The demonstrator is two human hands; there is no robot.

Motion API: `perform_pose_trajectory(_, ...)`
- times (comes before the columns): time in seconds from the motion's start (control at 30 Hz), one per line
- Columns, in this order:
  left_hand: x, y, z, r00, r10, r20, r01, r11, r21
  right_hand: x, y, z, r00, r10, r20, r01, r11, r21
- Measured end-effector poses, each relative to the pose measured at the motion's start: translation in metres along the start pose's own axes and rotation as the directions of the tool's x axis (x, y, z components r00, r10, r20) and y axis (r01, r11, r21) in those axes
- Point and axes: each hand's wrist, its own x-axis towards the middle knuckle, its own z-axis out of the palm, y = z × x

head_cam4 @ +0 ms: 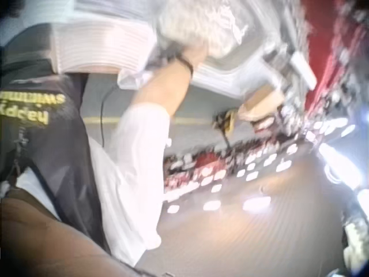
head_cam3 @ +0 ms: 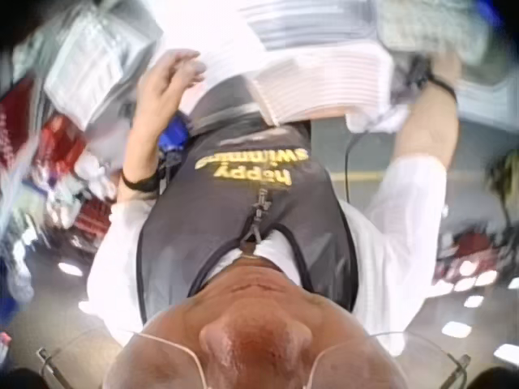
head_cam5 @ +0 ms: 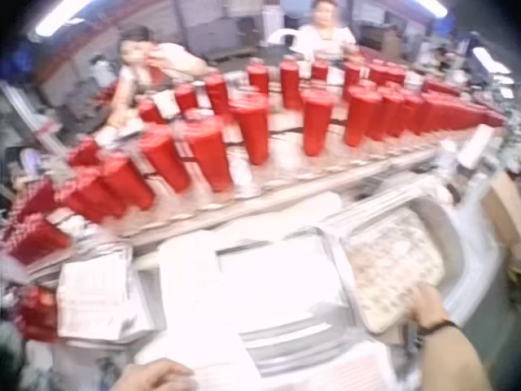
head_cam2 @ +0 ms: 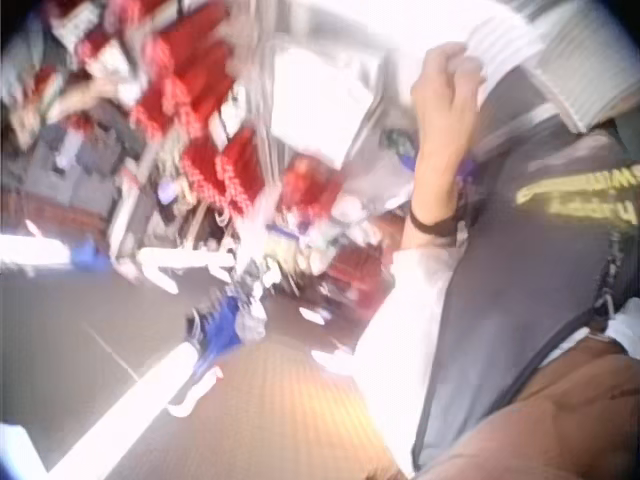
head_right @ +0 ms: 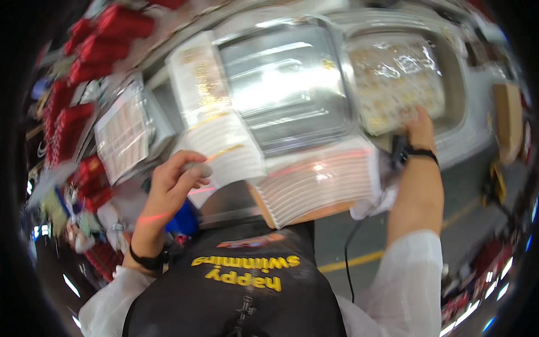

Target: Applying gold decorative stickers to red metal canisters/bottles on an assembly line.

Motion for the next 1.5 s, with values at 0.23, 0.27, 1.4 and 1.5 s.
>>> perform_pose_trajectory(0.23,-0.02,-0.088,-0.125,0.721,0.053,-0.691,-0.108,0.994,-0.037,0.014,0.016,-0.005,0.98,0.113,0.166,-0.131,0.986,0.105)
perform_pose_trajectory(0.27,-0.019,-0.104,-0.152,0.63,0.163,-0.76,-0.107,0.987,0.124,0.033,0.049,-0.013,0.97,0.154,0.186,-0.166,0.985,0.051)
perform_pose_trajectory(1.4,-0.035,-0.072,-0.267,0.67,0.27,-0.692,0.124,0.878,0.463,-0.046,-0.267,0.078,0.963,-0.208,0.172,0.139,0.929,0.344)
perform_pose_trajectory(1.5,-0.047,-0.012,-0.265,0.734,0.289,-0.615,-0.128,0.947,0.293,-0.062,-0.301,0.095,0.905,-0.369,0.214,0.279,0.892,0.357)
